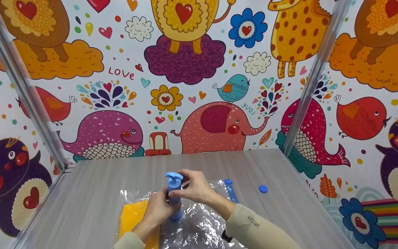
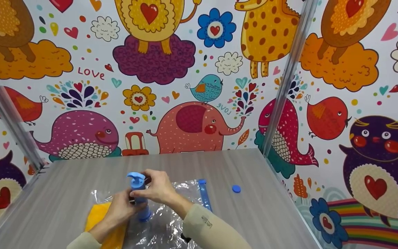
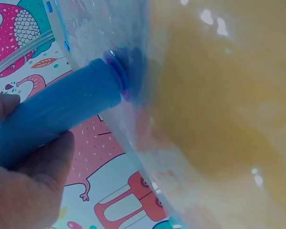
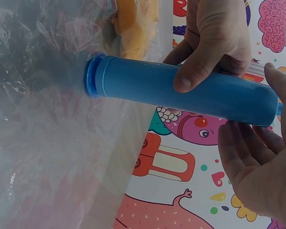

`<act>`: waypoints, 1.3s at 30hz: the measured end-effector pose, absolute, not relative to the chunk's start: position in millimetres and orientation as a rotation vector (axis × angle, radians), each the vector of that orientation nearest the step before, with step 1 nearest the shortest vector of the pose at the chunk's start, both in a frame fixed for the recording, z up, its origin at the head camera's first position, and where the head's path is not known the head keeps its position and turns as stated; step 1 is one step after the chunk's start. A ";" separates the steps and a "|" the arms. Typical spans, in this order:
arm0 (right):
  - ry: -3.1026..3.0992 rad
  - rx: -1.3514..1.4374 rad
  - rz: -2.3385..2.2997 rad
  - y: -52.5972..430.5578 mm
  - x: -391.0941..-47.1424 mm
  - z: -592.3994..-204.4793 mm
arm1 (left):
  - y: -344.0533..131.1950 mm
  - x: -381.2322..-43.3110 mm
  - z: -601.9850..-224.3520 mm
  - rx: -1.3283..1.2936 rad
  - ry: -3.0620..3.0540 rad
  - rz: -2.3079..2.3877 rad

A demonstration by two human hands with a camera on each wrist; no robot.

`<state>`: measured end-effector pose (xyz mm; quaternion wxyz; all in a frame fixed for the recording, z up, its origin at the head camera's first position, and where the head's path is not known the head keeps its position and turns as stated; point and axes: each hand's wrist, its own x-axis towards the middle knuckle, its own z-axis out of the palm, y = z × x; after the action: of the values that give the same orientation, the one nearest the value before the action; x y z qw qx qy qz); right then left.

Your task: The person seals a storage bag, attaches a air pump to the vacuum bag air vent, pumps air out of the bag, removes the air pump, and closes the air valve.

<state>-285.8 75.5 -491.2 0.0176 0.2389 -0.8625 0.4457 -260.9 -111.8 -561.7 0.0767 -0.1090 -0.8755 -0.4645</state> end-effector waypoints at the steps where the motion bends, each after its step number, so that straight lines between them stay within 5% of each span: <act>1: -2.676 0.748 1.382 75.5 -285.7 -490.4 | -111.7 -260.8 -562.0 -0.328 -2.622 -1.392; 39: -2.621 0.936 1.384 75.3 -287.7 -484.7 | -117.0 -264.0 -562.7 -0.357 -2.585 -1.689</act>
<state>-287.7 75.3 -484.7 0.0165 0.3011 -0.8430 0.4453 -264.0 -117.0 -562.7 0.0165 -0.1148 -0.8315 -0.5433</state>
